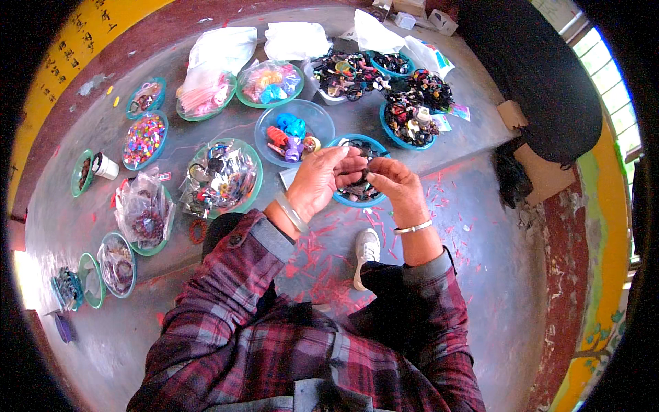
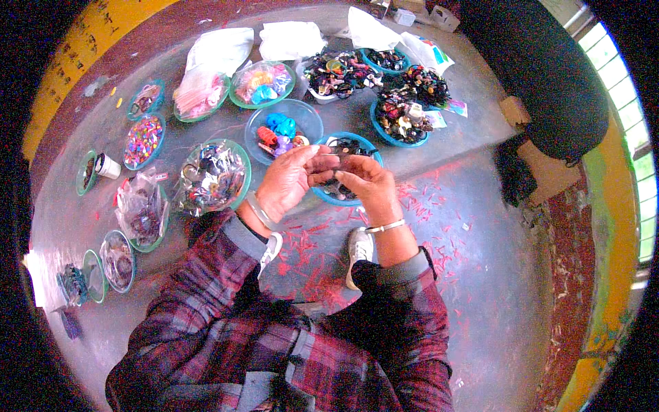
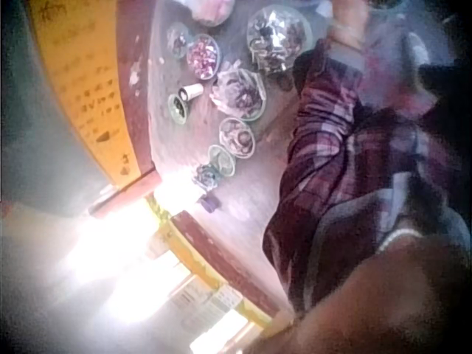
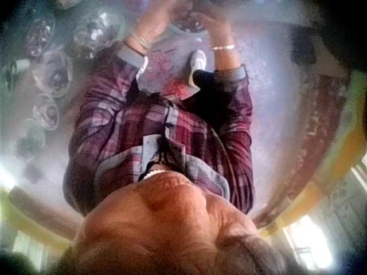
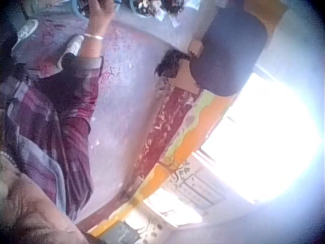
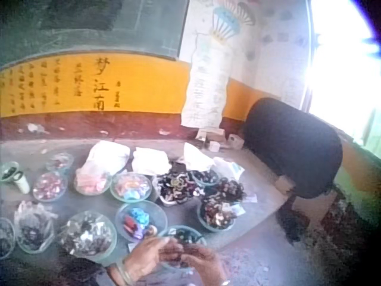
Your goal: The person sits on the floor and packs small hair accessories into clear plastic bags. They pick up items from blue bowls, place them into bags, and seal them by hand. The person handles the items one at a time, organizing them into separate packages.
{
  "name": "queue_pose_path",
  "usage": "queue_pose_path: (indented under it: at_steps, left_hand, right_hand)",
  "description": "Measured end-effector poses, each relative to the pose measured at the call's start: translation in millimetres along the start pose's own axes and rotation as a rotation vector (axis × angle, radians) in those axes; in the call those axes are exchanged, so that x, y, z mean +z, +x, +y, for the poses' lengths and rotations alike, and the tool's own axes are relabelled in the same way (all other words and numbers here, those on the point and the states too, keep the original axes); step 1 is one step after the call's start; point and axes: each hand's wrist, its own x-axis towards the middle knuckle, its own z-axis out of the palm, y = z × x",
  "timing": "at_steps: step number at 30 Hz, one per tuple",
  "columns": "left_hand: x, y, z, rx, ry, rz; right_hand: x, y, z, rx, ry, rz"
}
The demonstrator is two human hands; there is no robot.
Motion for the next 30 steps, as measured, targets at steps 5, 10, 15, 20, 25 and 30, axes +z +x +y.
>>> queue_pose_path:
  at_steps: [5, 10, 15, 20, 25, 30]
  left_hand:
    - [-0.2, -2.2, -0.3, 0.001, -0.045, -0.023]
    - [0.1, -3.1, -0.3, 0.025, -0.035, -0.037]
    - [-1.7, -3.4, 1.2, 0.006, 0.014, -0.059]
    - [13.6, -11.4, 10.7, 0.003, 0.182, -0.05]
    - [7.5, -9.3, 7.7, -0.02, 0.388, -0.03]
    - [10.0, -11.2, 11.9, -0.067, 0.296, -0.035]
  right_hand:
    - [14.8, 0.1, 7.1, -0.081, -0.02, 0.16]
    - [17.5, -3.3, 0.2, -0.203, -0.038, 0.216]
    - [17.8, -4.3, -1.3, -0.179, -0.023, 0.226]
    - [13.7, -5.2, -2.1, -0.127, 0.011, 0.248]
    - [16.5, -8.2, -5.5, -0.116, 0.036, 0.248]
    - [16.9, -11.5, -8.7, -0.07, 0.027, 0.268]
